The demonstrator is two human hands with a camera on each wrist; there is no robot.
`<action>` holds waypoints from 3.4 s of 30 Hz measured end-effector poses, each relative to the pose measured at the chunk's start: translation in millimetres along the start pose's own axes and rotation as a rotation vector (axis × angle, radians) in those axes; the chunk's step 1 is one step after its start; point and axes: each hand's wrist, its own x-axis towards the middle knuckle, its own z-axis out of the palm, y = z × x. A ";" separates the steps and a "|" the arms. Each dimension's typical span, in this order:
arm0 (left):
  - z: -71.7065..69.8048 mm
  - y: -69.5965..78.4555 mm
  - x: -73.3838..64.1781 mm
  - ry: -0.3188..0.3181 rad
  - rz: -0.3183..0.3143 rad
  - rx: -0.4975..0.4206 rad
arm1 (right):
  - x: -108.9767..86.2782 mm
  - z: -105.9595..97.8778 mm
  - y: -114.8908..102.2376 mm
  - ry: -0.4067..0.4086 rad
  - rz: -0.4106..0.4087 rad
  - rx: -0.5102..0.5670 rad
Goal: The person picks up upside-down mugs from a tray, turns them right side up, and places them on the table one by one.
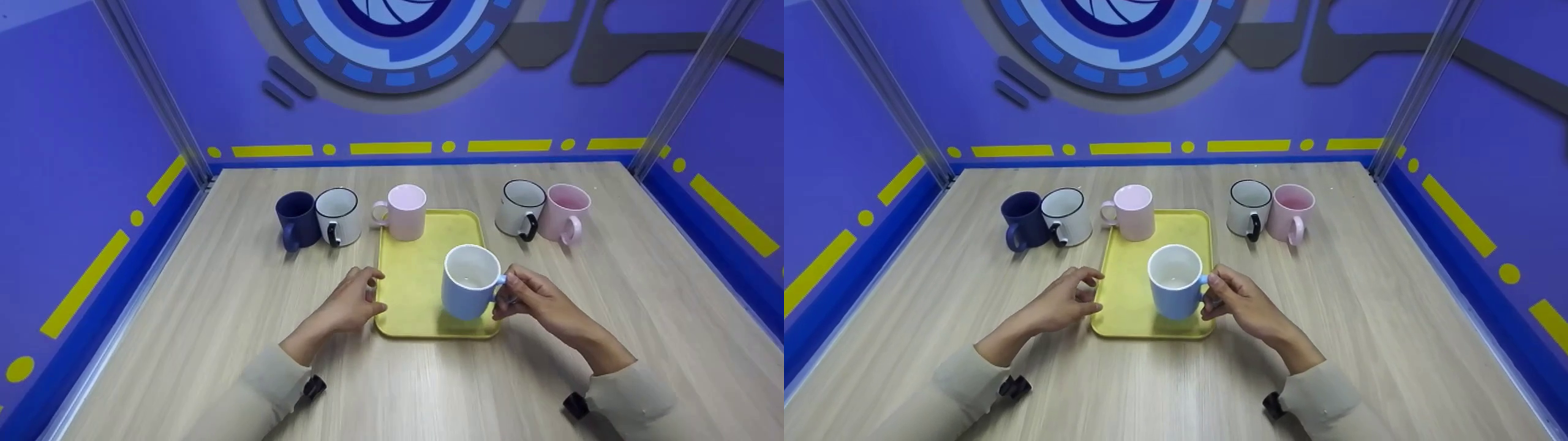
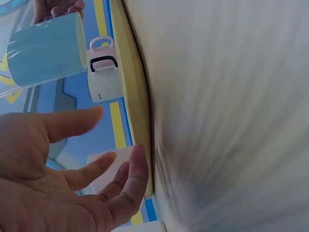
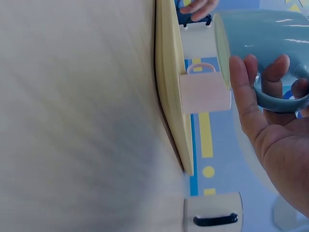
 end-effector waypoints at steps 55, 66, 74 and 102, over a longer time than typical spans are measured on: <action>6.0 -4.0 4.1 -0.119 -0.075 -0.063 | -44.0 -60.9 9.5 0.615 0.300 0.245; 6.3 -3.0 3.7 -0.136 -0.084 -0.072 | -43.1 -63.8 12.7 0.615 0.362 0.252; 6.8 -2.1 4.0 -0.124 -0.091 -0.073 | -40.5 -66.8 16.3 0.603 0.366 0.273; 5.5 -2.5 3.2 -0.120 -0.096 -0.096 | -40.1 -74.1 14.3 0.584 0.471 0.283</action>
